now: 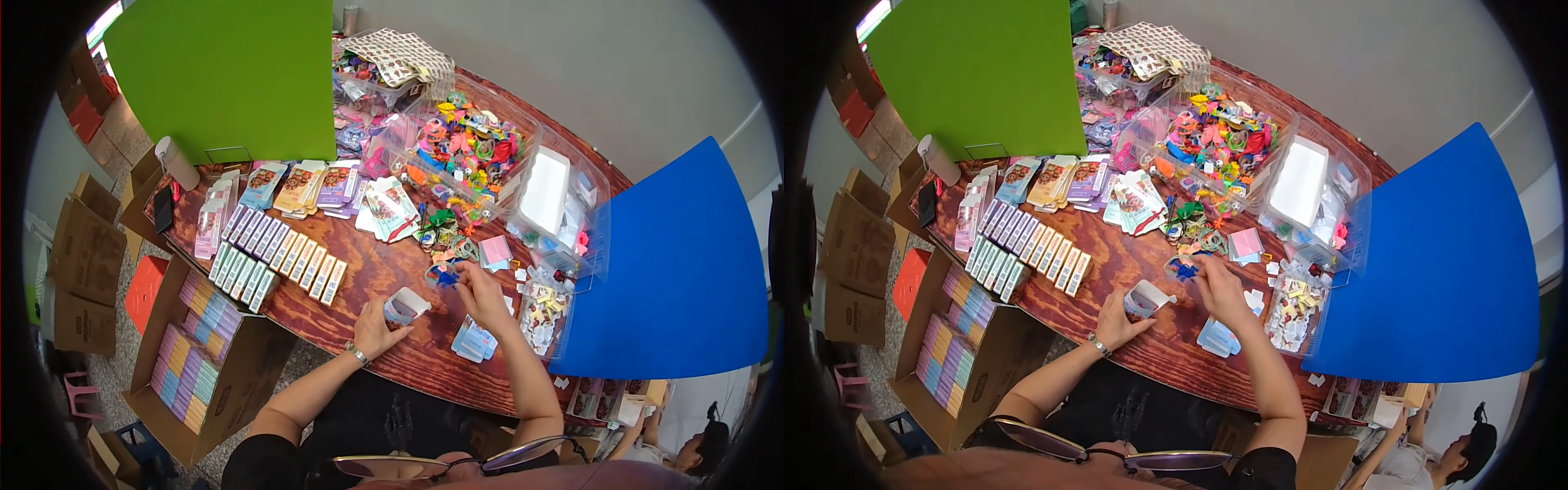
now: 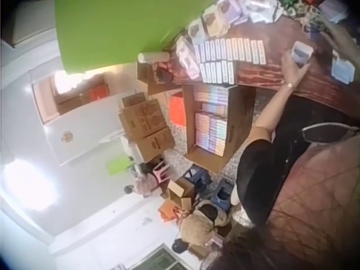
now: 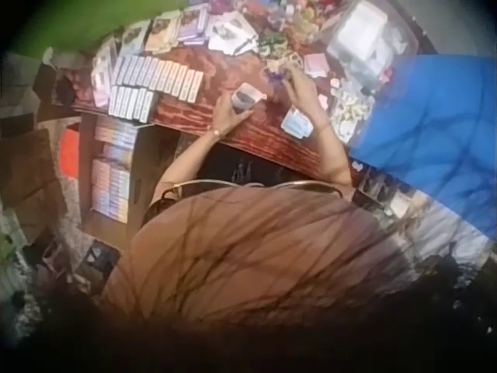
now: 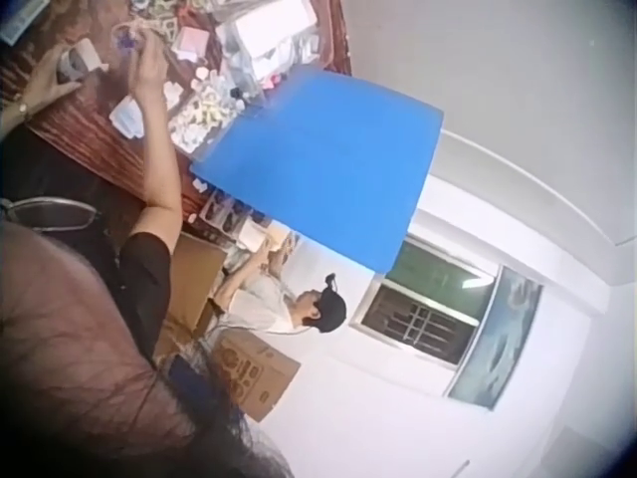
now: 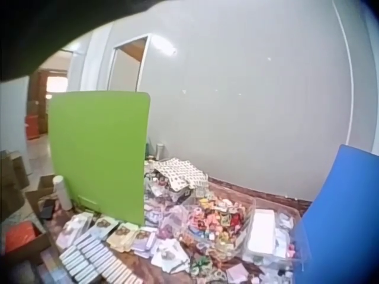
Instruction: Assembling small toys and packaging them into plastic containers at a workbench.
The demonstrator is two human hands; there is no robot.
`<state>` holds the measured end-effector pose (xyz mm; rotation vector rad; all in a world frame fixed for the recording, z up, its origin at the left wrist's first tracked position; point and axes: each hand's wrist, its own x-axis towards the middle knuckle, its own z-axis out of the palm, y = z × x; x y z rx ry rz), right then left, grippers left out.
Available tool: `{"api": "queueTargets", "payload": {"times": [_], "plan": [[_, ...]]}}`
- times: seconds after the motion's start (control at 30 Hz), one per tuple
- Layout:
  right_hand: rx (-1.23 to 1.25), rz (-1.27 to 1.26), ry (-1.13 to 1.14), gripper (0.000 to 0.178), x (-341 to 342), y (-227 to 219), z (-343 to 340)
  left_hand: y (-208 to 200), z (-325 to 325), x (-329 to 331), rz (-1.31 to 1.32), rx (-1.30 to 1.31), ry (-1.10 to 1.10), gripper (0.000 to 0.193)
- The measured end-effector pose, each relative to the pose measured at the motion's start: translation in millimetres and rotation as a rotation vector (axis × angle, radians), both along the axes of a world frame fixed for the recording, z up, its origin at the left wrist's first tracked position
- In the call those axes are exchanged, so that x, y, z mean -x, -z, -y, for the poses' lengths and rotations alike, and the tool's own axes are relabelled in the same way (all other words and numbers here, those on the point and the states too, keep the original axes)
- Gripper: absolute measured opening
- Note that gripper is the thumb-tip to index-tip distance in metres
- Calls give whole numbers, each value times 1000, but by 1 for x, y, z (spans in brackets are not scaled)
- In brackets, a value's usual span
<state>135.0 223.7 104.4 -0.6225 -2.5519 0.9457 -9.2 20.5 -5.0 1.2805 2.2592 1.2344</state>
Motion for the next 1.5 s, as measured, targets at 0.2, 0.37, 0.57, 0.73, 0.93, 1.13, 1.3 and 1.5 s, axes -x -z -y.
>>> {"api": "queueTargets", "payload": {"times": [0.2,0.37,0.57,0.73,0.93,1.13,1.3,1.5], "plan": [[-402,200,-6,29,-6,4,-25,-3,-3,-6,-2,21,26,71],[-274,130,-31,11,-15,27,-34,2,2,-7,0,31,34,75],[-224,510,-215,17,-45,56,-31,0,4,-6,20,19,54,76],[-452,777,-217,12,-48,54,-15,2,4,-5,-3,-13,61,75],[-293,247,-96,18,-33,-33,16,-2,4,-3,-16,-6,70,76],[-439,289,-275,17,-7,-18,44,-7,2,-9,-16,-4,71,78],[-362,436,-301,20,9,-4,62,-13,-4,-16,-56,-32,83,78],[-363,361,-403,16,18,3,75,-3,1,-12,-99,-151,108,63]]}}
